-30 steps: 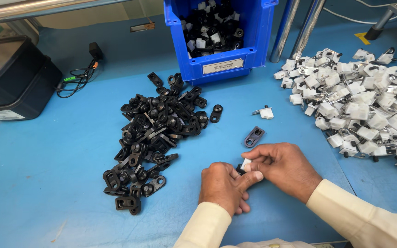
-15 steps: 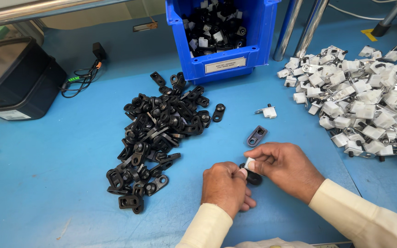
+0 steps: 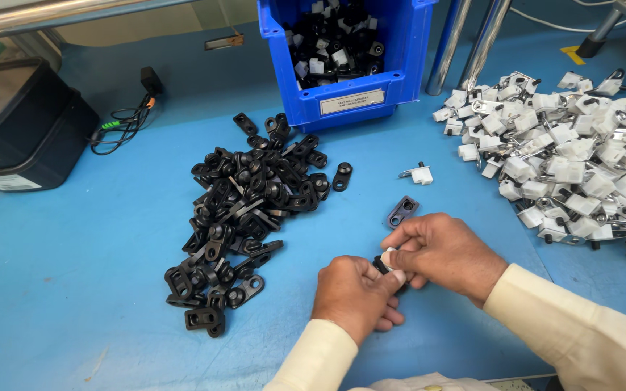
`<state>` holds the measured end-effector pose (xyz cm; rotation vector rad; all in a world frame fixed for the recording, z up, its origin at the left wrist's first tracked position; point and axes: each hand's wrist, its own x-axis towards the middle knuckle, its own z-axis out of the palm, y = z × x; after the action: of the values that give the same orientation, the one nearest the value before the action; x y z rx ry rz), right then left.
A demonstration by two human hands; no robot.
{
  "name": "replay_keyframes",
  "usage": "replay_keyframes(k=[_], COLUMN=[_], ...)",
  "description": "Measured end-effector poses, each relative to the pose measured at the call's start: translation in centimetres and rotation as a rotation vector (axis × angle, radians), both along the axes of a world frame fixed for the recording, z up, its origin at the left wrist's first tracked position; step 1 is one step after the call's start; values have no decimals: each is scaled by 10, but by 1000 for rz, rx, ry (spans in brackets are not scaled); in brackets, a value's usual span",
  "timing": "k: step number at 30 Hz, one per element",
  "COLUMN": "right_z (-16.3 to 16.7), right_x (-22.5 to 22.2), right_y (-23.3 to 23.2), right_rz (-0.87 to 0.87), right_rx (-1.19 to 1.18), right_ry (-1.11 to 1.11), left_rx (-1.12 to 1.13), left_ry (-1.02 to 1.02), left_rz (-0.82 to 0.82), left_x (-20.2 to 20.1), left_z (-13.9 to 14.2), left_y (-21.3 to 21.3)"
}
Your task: The person picks a black plastic bracket and a white plastic housing from piles on the workbench, presses the two parts together by hand to assemble them, and places the finished assembly into the blue bin. They repeat this assembly cycle continuously, occasionally setting partially joined parts on the bench before completing them.
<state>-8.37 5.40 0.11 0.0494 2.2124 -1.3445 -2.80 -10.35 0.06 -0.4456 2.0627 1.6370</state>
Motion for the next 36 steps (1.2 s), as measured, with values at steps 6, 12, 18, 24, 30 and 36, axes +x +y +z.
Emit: replay_keyframes(k=[6,12,18,24,30,36], right_z=[-3,6,7,-4,-2,-10], right_x=[-11,-4,12,18,20,27], right_y=[5,-2,-19,-25,-6,-1], right_rz=[94,228,67,-18,-348,-272], right_rx=[-79,190,318,329,-226,-230], right_ry=[-72,81,246,340,-173,-337], left_rx=[95,192,271,290,359,399], left_ry=[-97,-106,-116,-161,-134,-53], left_rz=[-6,36,29,55,176,108], left_x=[-7,-8,-6,-5,2,3], left_z=[-4,-15,-21,-17,-10,-3], left_y=[-7,-6,-8,-11,-12,-15])
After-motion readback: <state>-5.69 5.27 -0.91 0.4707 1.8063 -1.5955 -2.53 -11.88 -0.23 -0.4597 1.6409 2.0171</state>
